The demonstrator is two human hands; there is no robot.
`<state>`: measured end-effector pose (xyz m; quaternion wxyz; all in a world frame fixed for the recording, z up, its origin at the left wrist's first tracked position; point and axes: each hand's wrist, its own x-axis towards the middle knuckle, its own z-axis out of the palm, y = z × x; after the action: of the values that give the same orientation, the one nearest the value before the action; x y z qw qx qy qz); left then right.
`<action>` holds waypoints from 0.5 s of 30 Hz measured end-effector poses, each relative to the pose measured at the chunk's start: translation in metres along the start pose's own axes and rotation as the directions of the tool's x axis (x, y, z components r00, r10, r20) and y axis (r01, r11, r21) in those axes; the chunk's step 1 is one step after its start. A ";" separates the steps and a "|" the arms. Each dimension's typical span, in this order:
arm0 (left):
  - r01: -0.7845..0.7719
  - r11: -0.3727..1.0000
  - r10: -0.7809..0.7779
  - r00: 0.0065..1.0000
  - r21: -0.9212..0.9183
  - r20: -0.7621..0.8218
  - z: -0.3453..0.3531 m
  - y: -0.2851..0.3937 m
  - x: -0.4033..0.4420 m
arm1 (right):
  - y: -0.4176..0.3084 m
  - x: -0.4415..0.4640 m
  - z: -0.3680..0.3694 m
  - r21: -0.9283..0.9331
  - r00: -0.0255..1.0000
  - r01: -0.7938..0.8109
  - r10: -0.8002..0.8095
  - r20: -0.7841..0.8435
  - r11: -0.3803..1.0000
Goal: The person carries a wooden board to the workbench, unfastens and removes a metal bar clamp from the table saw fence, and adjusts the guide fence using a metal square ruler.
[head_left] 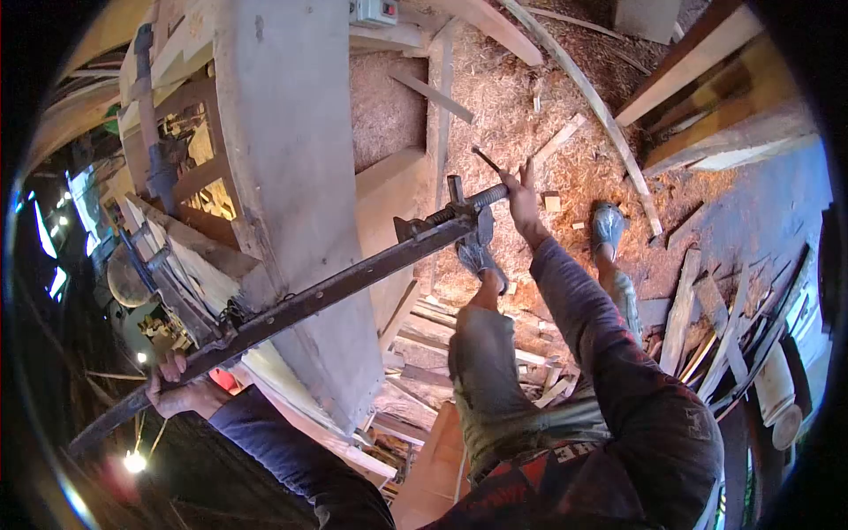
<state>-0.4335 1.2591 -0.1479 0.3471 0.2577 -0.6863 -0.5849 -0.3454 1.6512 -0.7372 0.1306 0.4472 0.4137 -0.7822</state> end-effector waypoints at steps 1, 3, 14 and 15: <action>-0.068 0.994 0.073 0.996 0.084 -0.057 -0.001 -0.001 -0.004 | 0.005 0.014 0.000 -0.027 0.995 0.088 -0.089 -0.034 0.996; 0.008 0.997 -0.011 0.999 0.074 0.042 -0.012 0.006 0.000 | 0.014 0.045 -0.029 -0.446 0.777 0.574 -0.283 0.563 0.687; -0.286 0.945 0.315 0.927 0.159 -0.202 0.035 -0.003 -0.025 | 0.029 -0.040 -0.095 -0.183 0.527 -0.656 0.617 0.584 0.733; -0.274 0.955 0.278 0.961 0.110 -0.017 -0.013 0.007 0.016 | 0.019 -0.039 -0.121 -0.277 0.438 -0.693 0.693 0.572 0.666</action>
<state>-0.4336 1.2399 -0.1372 0.4221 0.1869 -0.7401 -0.4891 -0.2407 1.7255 -0.7474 0.5704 0.2840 0.1246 -0.7606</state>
